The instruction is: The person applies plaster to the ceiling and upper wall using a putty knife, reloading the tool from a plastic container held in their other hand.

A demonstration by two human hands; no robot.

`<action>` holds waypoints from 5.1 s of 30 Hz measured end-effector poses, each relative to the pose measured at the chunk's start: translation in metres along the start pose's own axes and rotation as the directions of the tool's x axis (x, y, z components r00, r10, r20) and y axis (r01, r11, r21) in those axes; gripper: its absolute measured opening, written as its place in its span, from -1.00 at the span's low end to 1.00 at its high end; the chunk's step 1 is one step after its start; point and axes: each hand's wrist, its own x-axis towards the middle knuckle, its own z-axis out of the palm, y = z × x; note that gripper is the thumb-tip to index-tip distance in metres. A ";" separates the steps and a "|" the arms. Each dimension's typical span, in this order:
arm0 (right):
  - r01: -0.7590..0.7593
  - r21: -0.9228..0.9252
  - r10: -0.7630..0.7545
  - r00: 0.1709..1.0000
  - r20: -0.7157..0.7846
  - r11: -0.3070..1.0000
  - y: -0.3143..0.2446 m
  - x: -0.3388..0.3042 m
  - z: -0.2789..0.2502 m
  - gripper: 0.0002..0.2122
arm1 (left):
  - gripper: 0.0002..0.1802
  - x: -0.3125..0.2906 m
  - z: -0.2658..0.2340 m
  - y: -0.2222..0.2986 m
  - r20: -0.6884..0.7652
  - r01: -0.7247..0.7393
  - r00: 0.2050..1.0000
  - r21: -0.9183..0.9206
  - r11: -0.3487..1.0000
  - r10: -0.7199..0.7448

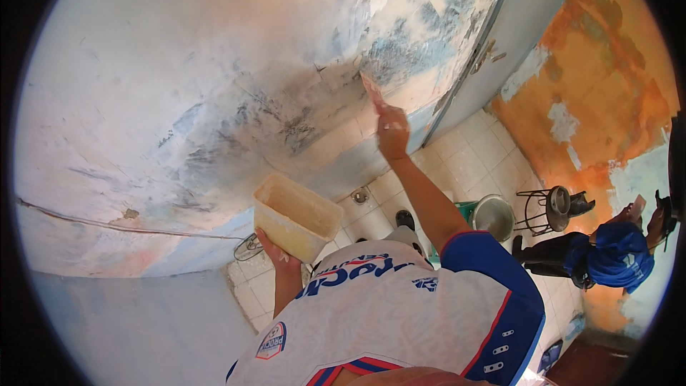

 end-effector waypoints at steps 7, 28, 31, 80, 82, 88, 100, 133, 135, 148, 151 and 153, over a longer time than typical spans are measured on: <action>-0.164 -0.249 0.062 0.927 -0.371 0.954 0.069 0.168 -0.052 -0.87 | -0.18 -0.004 -0.010 0.005 -0.010 0.040 0.999 -0.061 0.997 -0.041; -0.160 -0.439 0.050 0.967 -0.251 0.884 0.088 0.155 -0.017 -0.78 | -0.20 0.006 -0.005 0.017 -0.014 0.060 0.998 -0.064 0.996 -0.061; 0.033 -0.563 -0.107 0.989 -0.099 0.826 0.058 0.070 0.044 -0.72 | -0.22 0.013 -0.009 0.013 0.011 0.055 0.998 -0.065 0.996 -0.054; -0.334 -0.266 0.300 0.940 -0.160 0.904 0.044 0.113 -0.057 -0.74 | -0.15 0.024 -0.014 -0.015 0.026 0.063 0.998 -0.063 0.996 -0.061; -0.217 -0.266 0.093 0.907 -0.410 0.939 0.098 0.158 -0.059 -0.78 | -0.15 0.025 0.000 -0.017 0.035 0.085 0.996 -0.067 0.994 -0.083; 0.061 -0.583 -0.125 0.990 -0.070 0.810 0.091 0.047 0.051 -0.53 | -0.18 0.026 0.004 -0.026 0.034 0.030 0.999 -0.038 0.999 -0.028; -0.402 -0.365 0.348 0.914 -0.207 0.840 0.077 0.089 -0.054 -0.80 | -0.17 0.020 0.000 -0.021 0.019 0.083 0.996 -0.085 0.993 -0.081; 0.117 -0.048 -0.112 0.989 0.097 0.992 -0.053 -0.011 0.004 -0.80 | -0.16 0.009 -0.005 0.001 -0.002 0.035 0.999 -0.025 0.999 -0.035; -0.022 -0.153 0.017 0.999 -0.028 0.988 -0.027 0.025 -0.014 -0.84 | -0.17 0.012 -0.015 -0.001 0.018 0.052 0.999 -0.076 0.996 -0.051; 0.352 -0.245 -0.327 0.935 0.137 0.904 -0.113 0.053 0.004 -0.59 | -0.16 -0.004 0.009 -0.008 -0.023 -0.041 0.999 0.006 0.999 0.041; 0.143 -0.028 -0.137 0.978 0.156 0.989 -0.100 0.041 -0.019 -0.63 | -0.16 -0.014 0.020 -0.007 0.006 -0.136 0.990 0.231 0.963 0.138; -0.169 0.136 0.164 0.985 0.051 0.976 -0.066 0.047 -0.031 -0.72 | -0.16 -0.009 -0.006 -0.008 -0.026 -0.088 0.995 0.112 0.990 0.092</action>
